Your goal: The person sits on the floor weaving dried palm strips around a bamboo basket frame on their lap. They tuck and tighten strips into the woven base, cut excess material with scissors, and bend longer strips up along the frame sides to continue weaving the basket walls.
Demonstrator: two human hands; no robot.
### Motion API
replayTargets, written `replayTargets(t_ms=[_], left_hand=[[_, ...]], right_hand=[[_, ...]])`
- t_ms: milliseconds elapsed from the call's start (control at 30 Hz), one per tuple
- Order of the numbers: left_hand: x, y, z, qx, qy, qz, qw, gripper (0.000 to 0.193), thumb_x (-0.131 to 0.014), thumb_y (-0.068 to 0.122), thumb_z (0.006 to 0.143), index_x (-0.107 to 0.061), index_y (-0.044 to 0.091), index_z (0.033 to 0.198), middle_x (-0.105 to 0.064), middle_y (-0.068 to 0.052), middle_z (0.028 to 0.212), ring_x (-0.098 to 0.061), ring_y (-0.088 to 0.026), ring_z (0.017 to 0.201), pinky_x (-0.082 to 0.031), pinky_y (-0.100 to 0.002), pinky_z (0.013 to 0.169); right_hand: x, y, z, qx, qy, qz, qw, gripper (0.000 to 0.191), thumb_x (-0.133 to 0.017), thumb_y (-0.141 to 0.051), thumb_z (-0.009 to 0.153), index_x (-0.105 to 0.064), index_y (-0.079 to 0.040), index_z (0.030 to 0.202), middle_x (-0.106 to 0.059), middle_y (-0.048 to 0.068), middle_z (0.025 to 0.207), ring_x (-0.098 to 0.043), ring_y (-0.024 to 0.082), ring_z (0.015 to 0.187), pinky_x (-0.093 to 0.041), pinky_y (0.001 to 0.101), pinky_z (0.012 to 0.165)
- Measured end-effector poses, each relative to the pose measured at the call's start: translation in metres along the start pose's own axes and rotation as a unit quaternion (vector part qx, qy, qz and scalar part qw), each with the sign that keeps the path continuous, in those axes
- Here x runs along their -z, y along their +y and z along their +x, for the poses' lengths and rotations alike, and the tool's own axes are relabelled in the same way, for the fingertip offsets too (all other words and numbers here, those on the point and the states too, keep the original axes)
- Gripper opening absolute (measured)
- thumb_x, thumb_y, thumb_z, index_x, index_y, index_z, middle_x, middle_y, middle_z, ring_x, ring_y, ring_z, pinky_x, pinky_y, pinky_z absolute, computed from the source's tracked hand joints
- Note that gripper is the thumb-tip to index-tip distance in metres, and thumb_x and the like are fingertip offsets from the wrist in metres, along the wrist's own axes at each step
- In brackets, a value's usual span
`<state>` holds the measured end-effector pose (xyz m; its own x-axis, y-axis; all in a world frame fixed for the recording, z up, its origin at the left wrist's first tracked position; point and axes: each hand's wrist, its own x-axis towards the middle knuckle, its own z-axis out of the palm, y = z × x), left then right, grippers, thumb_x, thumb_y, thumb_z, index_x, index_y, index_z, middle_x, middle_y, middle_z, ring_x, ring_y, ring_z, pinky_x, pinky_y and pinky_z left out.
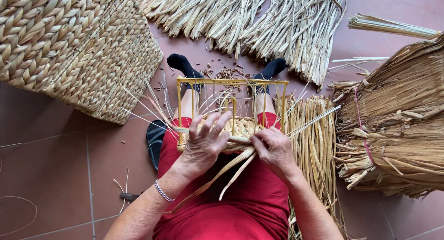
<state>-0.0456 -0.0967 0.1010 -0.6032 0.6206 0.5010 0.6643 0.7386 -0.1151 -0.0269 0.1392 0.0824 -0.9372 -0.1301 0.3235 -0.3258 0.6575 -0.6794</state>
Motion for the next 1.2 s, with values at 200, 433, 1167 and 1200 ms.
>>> replayTargets(t_ms=[200, 433, 1167, 1200], left_hand=[[0.014, 0.030, -0.024, -0.027, -0.139, -0.096, 0.985, 0.027, -0.069, 0.015, 0.091, -0.070, 0.004, 0.116, -0.064, -0.008, 0.102, -0.060, -0.025, 0.102, -0.047, -0.044, 0.103], [0.017, 0.010, -0.050, 0.197, -0.058, -0.270, 0.941, 0.020, -0.071, 0.013, 0.092, -0.067, 0.007, 0.110, -0.072, -0.010, 0.087, -0.071, -0.025, 0.071, -0.057, -0.038, 0.060], [0.022, 0.035, -0.053, 0.157, -0.181, -0.210, 0.948, 0.015, -0.069, 0.019, 0.094, -0.061, 0.007, 0.097, -0.059, -0.012, 0.095, -0.058, -0.029, 0.092, -0.045, -0.045, 0.086], [0.024, 0.031, -0.053, 0.186, -0.234, -0.231, 0.926, 0.012, -0.068, 0.017, 0.101, -0.062, 0.006, 0.101, -0.057, -0.011, 0.092, -0.057, -0.028, 0.087, -0.046, -0.044, 0.082]], right_hand=[[-0.004, 0.004, -0.003, -0.065, 0.021, 0.018, 0.997, 0.009, -0.077, -0.012, 0.087, -0.077, -0.003, 0.090, -0.071, 0.010, 0.078, -0.069, 0.021, 0.070, -0.054, 0.0340, 0.065], [-0.009, 0.003, -0.004, -0.110, 0.036, 0.079, 0.990, 0.033, -0.078, -0.008, 0.085, -0.068, -0.005, 0.117, -0.073, 0.005, 0.076, -0.068, 0.012, 0.063, -0.055, 0.0263, 0.058], [0.003, -0.004, 0.005, 0.071, -0.072, 0.048, 0.994, 0.025, -0.068, 0.000, 0.092, -0.071, -0.008, 0.115, -0.074, 0.010, 0.099, -0.074, 0.026, 0.090, -0.059, 0.0348, 0.079], [0.007, -0.006, 0.005, 0.038, -0.103, 0.077, 0.991, 0.025, -0.069, -0.001, 0.093, -0.072, -0.007, 0.117, -0.075, 0.009, 0.096, -0.074, 0.025, 0.087, -0.060, 0.0339, 0.077]])
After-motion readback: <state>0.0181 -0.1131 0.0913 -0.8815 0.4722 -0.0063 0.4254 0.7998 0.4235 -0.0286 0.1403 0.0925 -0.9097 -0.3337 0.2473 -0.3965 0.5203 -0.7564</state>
